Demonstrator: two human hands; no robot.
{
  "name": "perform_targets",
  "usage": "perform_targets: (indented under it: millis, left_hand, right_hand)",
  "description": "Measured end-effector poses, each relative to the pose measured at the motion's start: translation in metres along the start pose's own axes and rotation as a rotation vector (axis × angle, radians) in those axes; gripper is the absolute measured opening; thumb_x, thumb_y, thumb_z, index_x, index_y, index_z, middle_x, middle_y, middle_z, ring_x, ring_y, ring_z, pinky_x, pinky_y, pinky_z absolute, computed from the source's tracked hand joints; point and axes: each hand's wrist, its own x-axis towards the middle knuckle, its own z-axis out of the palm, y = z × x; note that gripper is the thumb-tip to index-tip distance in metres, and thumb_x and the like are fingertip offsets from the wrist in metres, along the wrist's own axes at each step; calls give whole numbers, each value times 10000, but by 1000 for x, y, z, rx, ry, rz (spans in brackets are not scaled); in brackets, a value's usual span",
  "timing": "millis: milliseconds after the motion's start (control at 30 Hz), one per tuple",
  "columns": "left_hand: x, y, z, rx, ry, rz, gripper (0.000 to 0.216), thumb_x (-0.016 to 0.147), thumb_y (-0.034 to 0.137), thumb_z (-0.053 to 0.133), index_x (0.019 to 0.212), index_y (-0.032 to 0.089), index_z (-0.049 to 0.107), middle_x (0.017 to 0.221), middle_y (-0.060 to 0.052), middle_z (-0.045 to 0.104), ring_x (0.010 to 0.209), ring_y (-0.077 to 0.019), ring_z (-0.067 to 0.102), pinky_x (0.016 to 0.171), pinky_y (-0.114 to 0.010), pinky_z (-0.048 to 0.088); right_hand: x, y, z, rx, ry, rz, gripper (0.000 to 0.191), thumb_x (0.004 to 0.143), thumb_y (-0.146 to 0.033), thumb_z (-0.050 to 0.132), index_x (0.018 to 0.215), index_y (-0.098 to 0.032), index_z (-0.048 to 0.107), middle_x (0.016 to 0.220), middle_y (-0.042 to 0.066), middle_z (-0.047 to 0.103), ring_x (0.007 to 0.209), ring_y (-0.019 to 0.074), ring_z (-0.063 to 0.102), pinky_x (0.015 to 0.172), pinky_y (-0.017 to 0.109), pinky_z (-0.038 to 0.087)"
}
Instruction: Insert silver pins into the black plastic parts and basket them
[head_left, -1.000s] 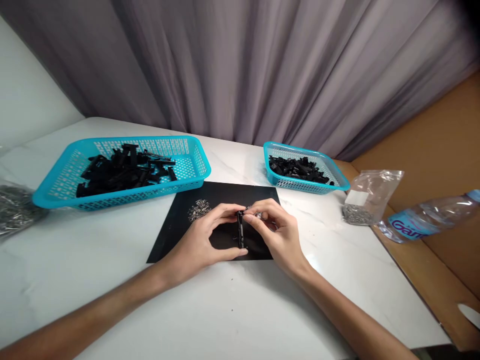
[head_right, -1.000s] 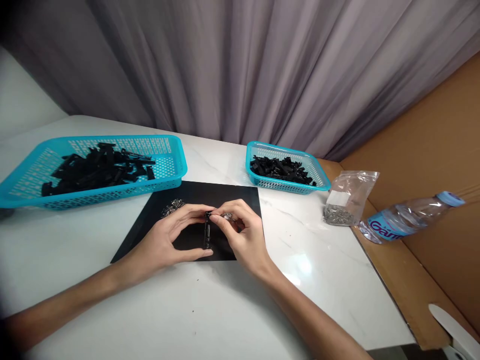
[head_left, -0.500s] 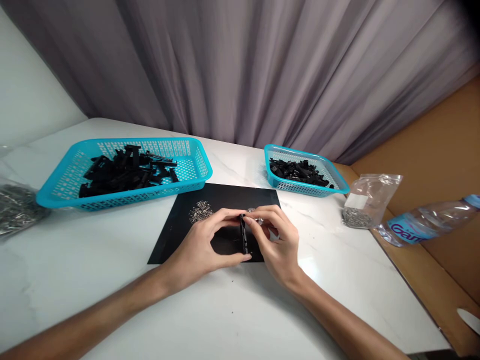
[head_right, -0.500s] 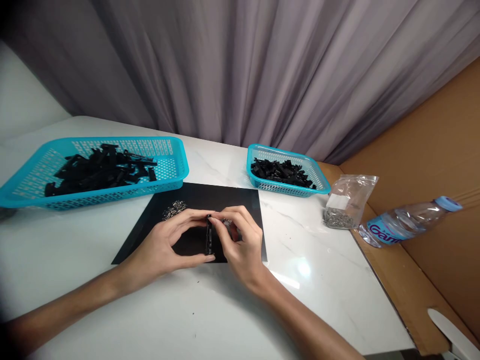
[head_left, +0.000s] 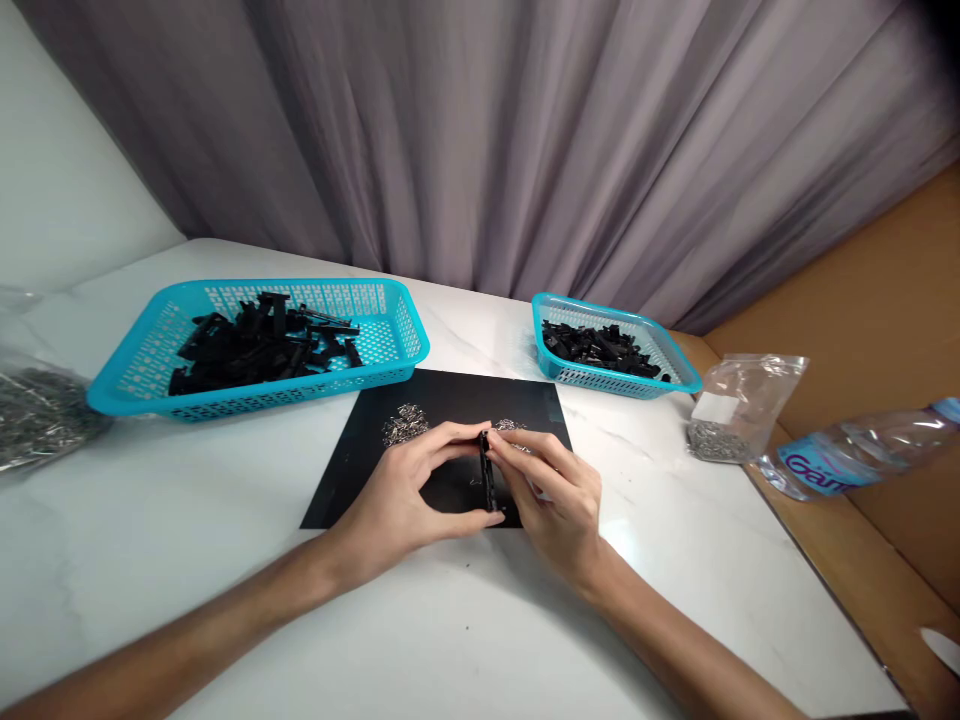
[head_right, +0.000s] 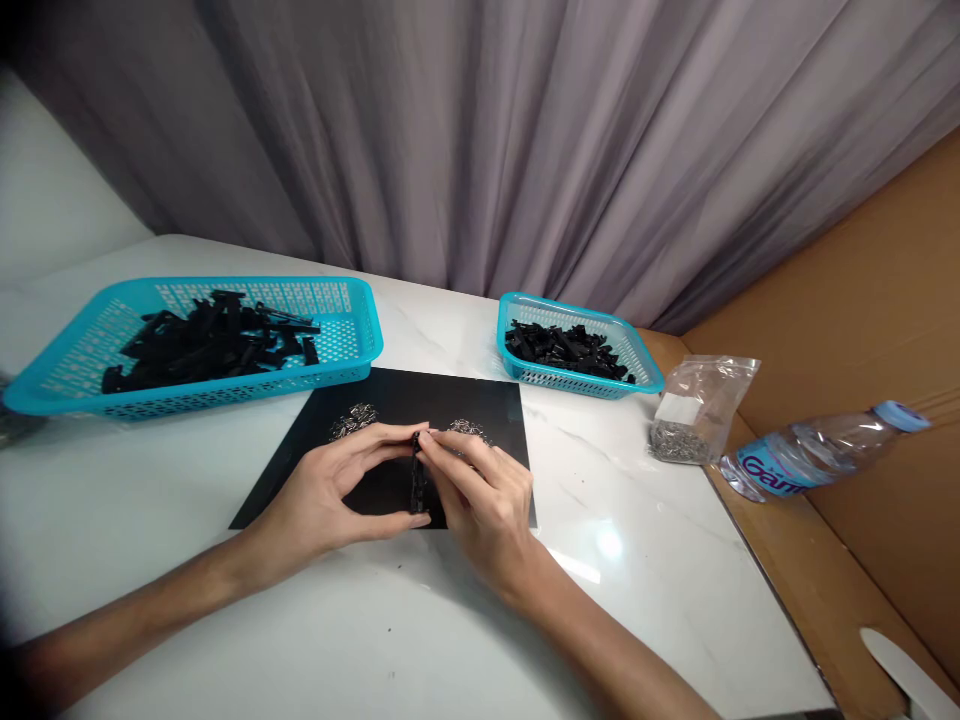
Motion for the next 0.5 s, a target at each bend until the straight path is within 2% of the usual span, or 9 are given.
perform_targets:
  millis: [67, 133, 233, 367, 500]
  left_hand:
    - [1, -1, -1, 3, 0, -3, 641, 714, 270, 890, 1293, 223, 617, 1261, -76, 729, 1216, -294, 675, 1101, -459, 558]
    - [3, -4, -3, 13, -14, 6, 644, 711, 277, 895, 1289, 222, 616, 1272, -72, 719, 1208, -284, 676, 1096, -440, 561]
    - [6, -6, -6, 27, -47, 28, 663, 709, 284, 903, 1301, 235, 609, 1286, -56, 697, 1169, -256, 691, 1089, -405, 564]
    - [7, -6, -9, 21, -78, 18, 660, 725, 282, 894, 1316, 244, 602, 1272, -45, 686, 1180, -244, 682, 1101, -389, 551]
    - [5, -4, -8, 35, -79, 16, 668, 701, 287, 905, 1297, 233, 609, 1234, -46, 693, 1164, -246, 683, 1087, -391, 557]
  right_hand:
    - [1, 0, -1, 18, -32, 18, 303, 994, -157, 592, 1219, -295, 741, 1119, 79, 762, 922, 211, 745, 714, 364, 597]
    - [6, -1, -4, 72, -59, 80, 264, 986, -177, 604, 1170, -281, 762, 1100, 85, 754, 863, 199, 728, 643, 343, 570]
    - [18, -5, -12, 244, -100, 266, 156, 967, -255, 648, 1012, -255, 797, 995, 71, 741, 751, 171, 671, 547, 306, 500]
    - [30, -4, -18, 408, -117, 477, 129, 922, -342, 716, 927, -240, 795, 939, 54, 746, 730, 165, 633, 575, 295, 476]
    - [32, 3, -19, 519, -161, 591, 165, 863, -378, 781, 907, -222, 804, 927, 65, 770, 739, 179, 661, 630, 309, 503]
